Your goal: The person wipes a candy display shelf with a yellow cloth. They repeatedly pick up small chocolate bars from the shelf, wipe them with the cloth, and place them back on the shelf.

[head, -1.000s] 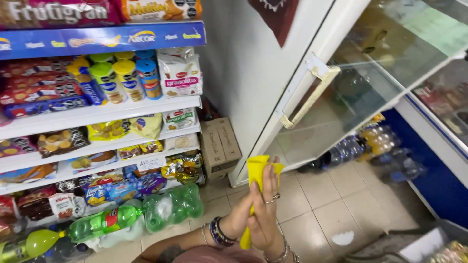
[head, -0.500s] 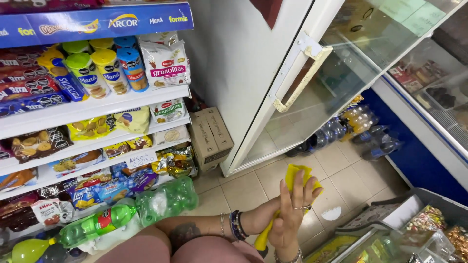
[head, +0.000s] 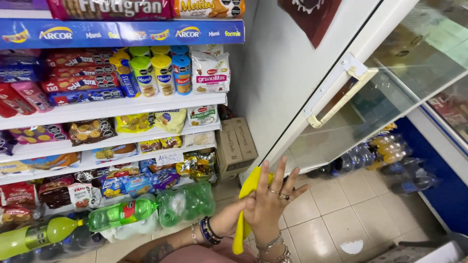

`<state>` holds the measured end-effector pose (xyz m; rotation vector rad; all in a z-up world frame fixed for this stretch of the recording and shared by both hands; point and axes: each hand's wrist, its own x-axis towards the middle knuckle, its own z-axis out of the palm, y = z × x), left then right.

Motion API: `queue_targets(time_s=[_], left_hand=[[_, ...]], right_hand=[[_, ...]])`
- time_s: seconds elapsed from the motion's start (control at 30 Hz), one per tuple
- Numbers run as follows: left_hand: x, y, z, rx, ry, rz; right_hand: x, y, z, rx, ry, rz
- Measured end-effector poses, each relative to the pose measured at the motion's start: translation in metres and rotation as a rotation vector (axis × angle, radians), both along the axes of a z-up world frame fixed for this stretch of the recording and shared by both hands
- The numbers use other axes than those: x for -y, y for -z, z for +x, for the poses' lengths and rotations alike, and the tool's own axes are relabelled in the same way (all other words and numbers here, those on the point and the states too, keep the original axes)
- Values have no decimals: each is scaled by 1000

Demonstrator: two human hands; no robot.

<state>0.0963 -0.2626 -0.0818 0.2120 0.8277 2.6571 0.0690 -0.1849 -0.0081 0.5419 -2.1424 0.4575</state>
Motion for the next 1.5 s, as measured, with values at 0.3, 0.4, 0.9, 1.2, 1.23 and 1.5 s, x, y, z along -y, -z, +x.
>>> queue_targets(time_s=[0.3, 0.4, 0.9, 1.2, 1.23, 1.5], left_hand=[[63, -18, 11, 290, -412, -275], [84, -19, 15, 151, -550, -698], [78, -46, 7, -133, -1210, -1048], [20, -46, 21, -126, -876, -895], [20, -53, 18, -70, -986, -742], [28, -36, -1, 291, -1022, -115]], right_hand=[[25, -22, -5, 274, -138, 74], [19, -40, -2, 803, -405, -391], [3, 3, 13, 886, -219, -872], [8, 20, 32, 718, -814, -467], [8, 16, 33, 669, -897, -436], [-16, 18, 32, 902, -1081, -529]])
